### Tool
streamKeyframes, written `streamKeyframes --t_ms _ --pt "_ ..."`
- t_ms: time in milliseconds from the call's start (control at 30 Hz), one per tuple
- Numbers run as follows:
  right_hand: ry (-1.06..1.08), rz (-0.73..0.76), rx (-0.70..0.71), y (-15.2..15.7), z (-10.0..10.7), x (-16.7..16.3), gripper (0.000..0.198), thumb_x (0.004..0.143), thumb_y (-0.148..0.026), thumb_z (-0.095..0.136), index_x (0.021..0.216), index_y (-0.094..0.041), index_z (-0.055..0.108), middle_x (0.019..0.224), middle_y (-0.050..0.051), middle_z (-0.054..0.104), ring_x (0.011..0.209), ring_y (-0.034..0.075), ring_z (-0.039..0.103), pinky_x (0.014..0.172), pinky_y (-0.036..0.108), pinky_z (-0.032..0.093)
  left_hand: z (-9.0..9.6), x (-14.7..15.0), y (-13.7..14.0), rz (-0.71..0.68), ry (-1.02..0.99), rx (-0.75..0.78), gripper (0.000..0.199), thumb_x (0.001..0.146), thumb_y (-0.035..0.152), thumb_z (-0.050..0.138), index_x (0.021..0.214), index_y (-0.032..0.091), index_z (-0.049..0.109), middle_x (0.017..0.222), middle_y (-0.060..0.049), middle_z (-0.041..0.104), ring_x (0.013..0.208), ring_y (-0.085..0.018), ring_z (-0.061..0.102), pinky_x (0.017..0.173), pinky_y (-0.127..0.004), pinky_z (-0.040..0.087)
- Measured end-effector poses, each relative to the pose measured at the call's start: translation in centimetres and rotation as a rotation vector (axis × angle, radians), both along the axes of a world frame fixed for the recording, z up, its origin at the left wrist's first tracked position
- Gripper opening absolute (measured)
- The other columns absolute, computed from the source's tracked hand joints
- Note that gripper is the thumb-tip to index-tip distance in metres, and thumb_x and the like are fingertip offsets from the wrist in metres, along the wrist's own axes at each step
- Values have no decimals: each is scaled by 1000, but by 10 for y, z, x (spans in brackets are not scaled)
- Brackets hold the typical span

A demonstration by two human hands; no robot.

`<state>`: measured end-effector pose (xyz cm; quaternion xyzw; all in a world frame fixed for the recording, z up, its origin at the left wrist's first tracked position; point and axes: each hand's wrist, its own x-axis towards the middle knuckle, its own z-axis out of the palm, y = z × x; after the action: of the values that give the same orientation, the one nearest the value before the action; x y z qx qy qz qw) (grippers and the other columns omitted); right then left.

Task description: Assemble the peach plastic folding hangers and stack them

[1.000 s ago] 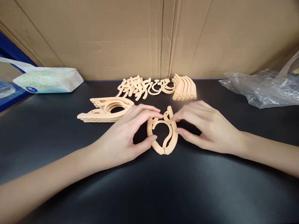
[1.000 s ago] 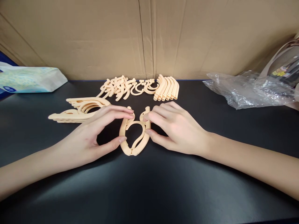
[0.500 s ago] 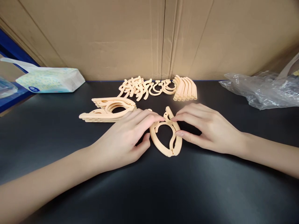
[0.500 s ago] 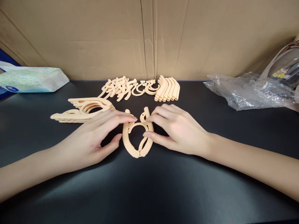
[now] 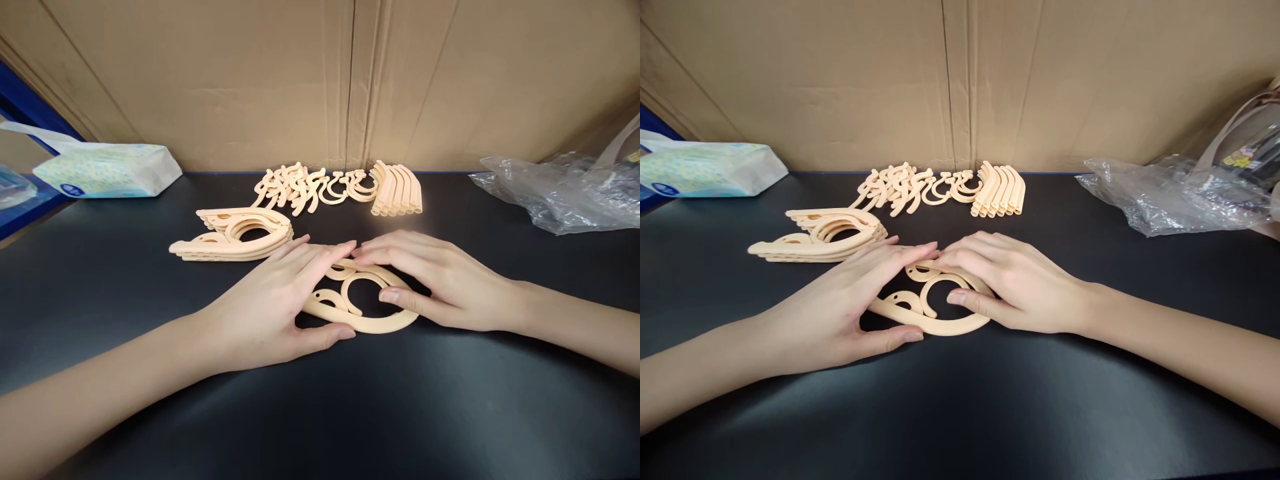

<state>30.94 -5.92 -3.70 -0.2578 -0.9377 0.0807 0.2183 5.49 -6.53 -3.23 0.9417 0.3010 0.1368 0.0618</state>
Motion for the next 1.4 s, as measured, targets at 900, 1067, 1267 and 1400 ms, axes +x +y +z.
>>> streamKeyframes --t_ms 900,1067,1267,1400 --pt "357 -390 -1103 -1 21 -5 41 82 -57 60 72 -18 62 63 -3 39 60 10 33 53 25 24 15 -8 5 -24 -58 311 71 85 58 60 135 10 42 131 -16 55 117 -29 53 101 -40 41" --pt "357 -320 -1103 -1 20 -3 33 84 -48 63 72 -17 61 63 -5 35 59 8 30 51 24 22 19 -7 4 -40 -12 338 65 87 51 60 132 7 47 130 -17 56 118 -29 52 103 -39 42" --pt "323 -302 -1086 -2 18 -3 31 86 -46 62 73 -17 60 63 -5 34 59 8 30 52 23 23 20 -5 1 -68 46 387 63 88 47 59 133 4 48 131 -17 57 120 -30 51 105 -42 41" --pt "308 -303 -969 -6 21 -3 37 89 -49 55 70 -18 56 62 -5 33 57 8 30 51 24 25 24 -3 -2 -36 63 408 55 88 36 58 132 5 48 130 -16 58 116 -29 53 102 -41 43"
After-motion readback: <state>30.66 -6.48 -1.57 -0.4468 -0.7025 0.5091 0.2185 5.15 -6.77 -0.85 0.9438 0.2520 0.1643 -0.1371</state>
